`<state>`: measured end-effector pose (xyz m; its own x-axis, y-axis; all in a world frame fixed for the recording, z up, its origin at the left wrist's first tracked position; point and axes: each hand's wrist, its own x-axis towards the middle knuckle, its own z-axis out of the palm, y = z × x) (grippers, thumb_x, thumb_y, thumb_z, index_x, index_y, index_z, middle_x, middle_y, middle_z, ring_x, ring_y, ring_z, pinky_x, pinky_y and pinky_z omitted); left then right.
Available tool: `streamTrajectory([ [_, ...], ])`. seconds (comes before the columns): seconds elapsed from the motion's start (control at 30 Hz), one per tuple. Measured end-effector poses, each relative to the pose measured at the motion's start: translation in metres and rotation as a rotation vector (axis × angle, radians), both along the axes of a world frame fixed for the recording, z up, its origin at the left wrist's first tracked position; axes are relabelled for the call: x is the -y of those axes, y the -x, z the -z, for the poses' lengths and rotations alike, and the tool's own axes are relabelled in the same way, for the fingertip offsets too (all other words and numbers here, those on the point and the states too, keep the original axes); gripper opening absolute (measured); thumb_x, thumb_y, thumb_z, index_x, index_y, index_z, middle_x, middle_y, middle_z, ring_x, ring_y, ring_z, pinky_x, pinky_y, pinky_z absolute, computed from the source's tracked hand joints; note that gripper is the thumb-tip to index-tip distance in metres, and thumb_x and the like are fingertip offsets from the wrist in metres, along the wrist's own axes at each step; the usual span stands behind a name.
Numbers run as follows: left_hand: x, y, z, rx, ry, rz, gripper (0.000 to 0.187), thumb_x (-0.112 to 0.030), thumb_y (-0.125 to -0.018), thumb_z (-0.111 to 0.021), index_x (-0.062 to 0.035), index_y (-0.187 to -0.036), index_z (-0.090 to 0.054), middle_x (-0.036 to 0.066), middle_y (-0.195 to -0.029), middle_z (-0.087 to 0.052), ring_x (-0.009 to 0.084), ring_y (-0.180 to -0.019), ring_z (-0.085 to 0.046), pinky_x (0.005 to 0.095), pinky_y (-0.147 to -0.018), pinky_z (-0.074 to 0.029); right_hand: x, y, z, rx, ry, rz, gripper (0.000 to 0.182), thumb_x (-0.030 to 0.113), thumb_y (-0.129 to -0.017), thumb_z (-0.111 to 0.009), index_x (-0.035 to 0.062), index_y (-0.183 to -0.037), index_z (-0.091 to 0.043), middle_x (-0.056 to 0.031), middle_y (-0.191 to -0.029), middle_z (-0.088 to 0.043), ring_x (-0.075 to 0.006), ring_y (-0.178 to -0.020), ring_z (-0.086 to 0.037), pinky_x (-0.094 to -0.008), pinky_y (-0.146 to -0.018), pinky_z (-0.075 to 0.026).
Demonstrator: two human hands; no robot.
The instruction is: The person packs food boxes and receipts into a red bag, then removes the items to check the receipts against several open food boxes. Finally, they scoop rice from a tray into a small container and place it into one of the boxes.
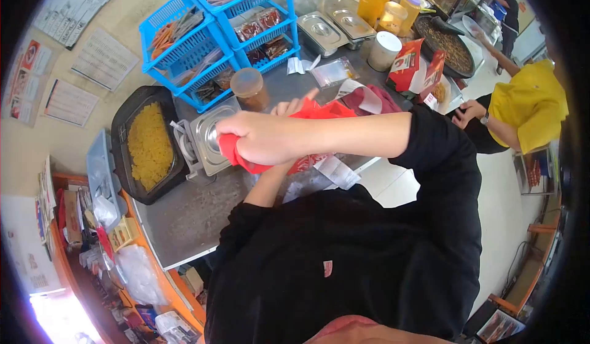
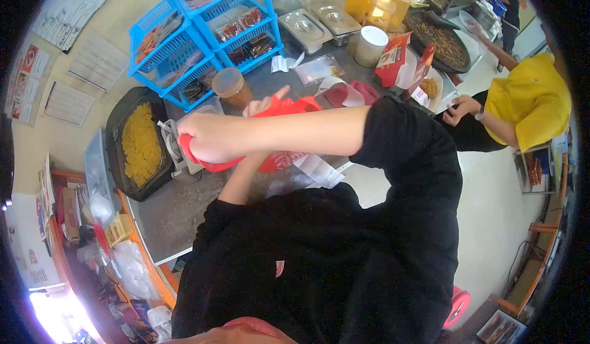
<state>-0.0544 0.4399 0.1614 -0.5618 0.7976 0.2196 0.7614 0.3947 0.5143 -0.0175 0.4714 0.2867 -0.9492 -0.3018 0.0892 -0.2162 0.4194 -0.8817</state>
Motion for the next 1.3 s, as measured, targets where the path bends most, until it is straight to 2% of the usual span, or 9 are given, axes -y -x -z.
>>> streamTrajectory([
  [0.03,-0.004,0.004,0.019,-0.223,-0.110,0.051,0.082,-0.034,-0.075,-0.068,-0.0092,-0.143,-0.030,0.016,-0.128,-0.047,0.0340,-0.123,-0.041,0.0405,-0.108,-0.028,0.004,0.005,0.011,0.041,0.022,-0.017,0.024,-0.001,-0.072,-0.040,0.0009,-0.087,-0.058,-0.0158,-0.082,-0.062,-0.0261,-0.082,-0.061,-0.0381,-0.068,-0.044],
  [0.17,0.002,0.008,0.058,0.281,0.004,0.145,0.041,-0.027,-0.086,-0.055,-0.0087,-0.123,-0.051,0.013,-0.144,-0.034,0.0279,-0.137,-0.027,0.0350,-0.112,-0.021,-0.011,0.019,0.011,0.116,0.093,-0.057,0.026,-0.001,-0.074,-0.042,0.0016,-0.092,-0.060,-0.0164,-0.088,-0.063,-0.0282,-0.088,-0.061,-0.0372,-0.077,-0.046],
  [0.33,-0.003,0.017,0.083,0.468,-0.327,0.284,0.025,-0.011,-0.083,-0.054,-0.0026,-0.106,-0.057,0.014,-0.104,-0.060,0.0266,-0.102,-0.056,0.0363,-0.091,-0.043,-0.112,-0.008,-0.026,-0.427,-0.376,-0.056,0.052,0.003,-0.072,-0.060,0.0064,-0.122,-0.046,-0.0176,-0.118,-0.053,-0.0314,-0.111,-0.053,-0.0372,-0.089,-0.046],
  [0.47,-0.007,0.020,0.092,0.389,-0.375,0.231,0.030,-0.012,-0.079,-0.058,-0.0031,-0.108,-0.055,0.015,-0.107,-0.059,0.0301,-0.103,-0.055,0.0383,-0.090,-0.043,-0.133,-0.067,0.032,0.110,-0.752,0.133,0.060,0.008,-0.071,-0.067,0.0053,-0.126,-0.042,-0.0183,-0.119,-0.053,-0.0345,-0.105,-0.056,-0.0401,-0.086,-0.048],
  [0.73,-0.006,0.027,0.101,0.231,-0.278,0.216,0.046,-0.025,-0.073,-0.065,-0.0029,-0.113,-0.053,0.015,-0.121,-0.053,0.0342,-0.119,-0.044,0.0434,-0.104,-0.031,-0.096,-0.057,0.117,-0.199,-0.039,0.613,0.019,0.012,-0.077,-0.064,-0.0043,-0.085,-0.059,-0.0228,-0.074,-0.057,-0.0345,-0.071,-0.061,-0.0384,-0.064,-0.046],
  [0.9,-0.005,0.009,0.030,0.384,-0.226,0.322,0.045,-0.031,-0.073,-0.067,-0.0094,-0.111,-0.060,0.007,-0.125,-0.054,0.0269,-0.120,-0.045,0.0420,-0.109,-0.022,-0.136,-0.094,0.102,-0.003,0.090,0.390,0.031,0.011,-0.075,-0.067,-0.0003,-0.103,-0.061,-0.0141,-0.091,-0.064,-0.0316,-0.087,-0.062,-0.0352,-0.077,-0.049],
  [1.0,-0.004,0.021,0.063,0.207,-0.297,0.444,0.026,-0.023,-0.082,-0.062,-0.0104,-0.105,-0.061,0.004,-0.107,-0.062,0.0231,-0.111,-0.051,0.0394,-0.104,-0.029,-0.161,-0.116,0.149,-0.142,-0.382,0.666,0.051,0.010,-0.072,-0.070,0.0013,-0.118,-0.051,-0.0179,-0.109,-0.058,-0.0329,-0.103,-0.056,-0.0368,-0.083,-0.046],
  [1.17,0.001,0.020,0.094,0.191,-0.364,0.243,0.020,-0.025,-0.092,-0.054,-0.0078,-0.097,-0.062,0.002,-0.094,-0.064,0.0181,-0.099,-0.057,0.0369,-0.101,-0.033,-0.111,-0.144,0.233,-0.461,-0.319,1.225,0.044,0.018,-0.073,-0.069,-0.0010,-0.108,-0.051,-0.0193,-0.105,-0.055,-0.0381,-0.102,-0.052,-0.0434,-0.085,-0.043],
  [1.3,-0.004,0.017,0.089,0.398,-0.341,0.065,0.025,-0.028,-0.093,-0.053,-0.0047,-0.097,-0.062,0.002,-0.092,-0.064,0.0138,-0.092,-0.057,0.0329,-0.092,-0.041,-0.074,-0.167,0.273,-0.343,-0.577,0.367,0.024,0.020,-0.084,-0.059,0.0043,-0.102,-0.059,-0.0109,-0.104,-0.056,-0.0259,-0.102,-0.051,-0.0378,-0.087,-0.040],
])
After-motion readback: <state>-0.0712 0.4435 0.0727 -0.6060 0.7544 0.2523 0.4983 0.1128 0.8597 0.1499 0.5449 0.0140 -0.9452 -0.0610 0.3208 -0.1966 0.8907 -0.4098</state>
